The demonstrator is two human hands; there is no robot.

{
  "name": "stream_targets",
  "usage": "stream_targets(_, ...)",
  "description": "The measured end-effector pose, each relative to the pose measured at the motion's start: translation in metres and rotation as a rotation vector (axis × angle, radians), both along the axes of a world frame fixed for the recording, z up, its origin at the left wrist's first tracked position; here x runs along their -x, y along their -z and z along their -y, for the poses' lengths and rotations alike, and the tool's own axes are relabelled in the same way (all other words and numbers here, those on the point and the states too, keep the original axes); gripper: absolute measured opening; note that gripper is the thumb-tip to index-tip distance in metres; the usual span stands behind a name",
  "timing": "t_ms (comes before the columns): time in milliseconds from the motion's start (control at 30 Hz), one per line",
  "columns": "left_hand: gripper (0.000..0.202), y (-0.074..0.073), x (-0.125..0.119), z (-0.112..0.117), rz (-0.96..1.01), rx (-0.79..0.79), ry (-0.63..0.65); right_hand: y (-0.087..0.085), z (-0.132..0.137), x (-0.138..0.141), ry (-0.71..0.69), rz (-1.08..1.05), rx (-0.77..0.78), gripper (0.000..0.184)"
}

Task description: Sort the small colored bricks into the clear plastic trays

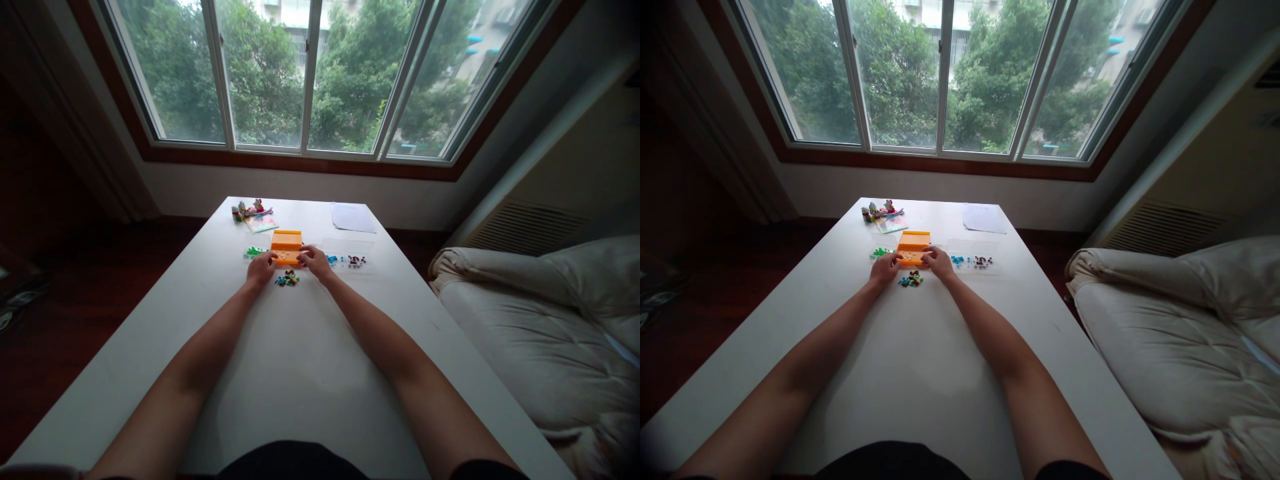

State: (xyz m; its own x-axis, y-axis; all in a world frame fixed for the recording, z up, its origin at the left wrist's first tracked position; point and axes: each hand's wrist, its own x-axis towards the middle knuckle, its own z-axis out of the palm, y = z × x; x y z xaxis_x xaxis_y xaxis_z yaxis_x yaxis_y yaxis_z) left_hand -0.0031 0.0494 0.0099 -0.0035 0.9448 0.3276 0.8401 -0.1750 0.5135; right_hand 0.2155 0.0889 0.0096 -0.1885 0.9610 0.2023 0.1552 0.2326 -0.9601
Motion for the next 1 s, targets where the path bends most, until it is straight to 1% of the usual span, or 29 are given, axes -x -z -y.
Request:
stream_targets(100, 0.027, -0.003, 0.002, 0.003, -0.049, -0.093, -0.092, -0.003, -0.007, 0.001, 0.012, 0.054, -0.026, 0.033)
stream_targets(200, 0.028, -0.004, 0.006, 0.003, -0.073, -0.131, -0.178, -0.004, -0.006, -0.008, 0.123, 0.242, -0.188, 0.025)
stream_targets(267, 0.03, -0.003, 0.008, 0.002, -0.083, -0.12, -0.201, -0.005, -0.002, -0.019, 0.215, 0.407, -0.318, 0.021)
stream_targets(333, 0.031, -0.001, 0.009, 0.0, -0.094, -0.097, -0.213, -0.005, 0.002, -0.031, 0.295, 0.563, -0.389, 0.021)
stream_targets(400, 0.032, 0.001, 0.01, -0.001, -0.106, -0.077, -0.214, -0.004, 0.007, -0.043, 0.355, 0.691, -0.406, 0.021)
stream_targets(500, 0.033, 0.001, 0.009, 0.0, -0.129, -0.056, -0.197, -0.002, 0.014, -0.057, 0.418, 0.821, -0.383, 0.022)
stream_targets(600, 0.033, -0.001, 0.008, 0.001, -0.149, -0.051, -0.187, 0.002, 0.019, -0.066, 0.44, 0.873, -0.354, 0.023)
stream_targets(700, 0.034, -0.001, 0.007, 0.002, -0.162, -0.058, -0.181, 0.004, 0.022, -0.071, 0.416, 0.873, -0.341, 0.024)
stream_targets(867, 0.035, 0.001, 0.007, 0.001, -0.178, -0.056, -0.144, 0.008, 0.022, -0.071, 0.364, 0.87, -0.352, 0.025)
stream_targets(1000, 0.029, 0.004, 0.008, -0.001, -0.17, -0.056, -0.132, 0.009, 0.023, -0.07, 0.331, 0.871, -0.363, 0.027)
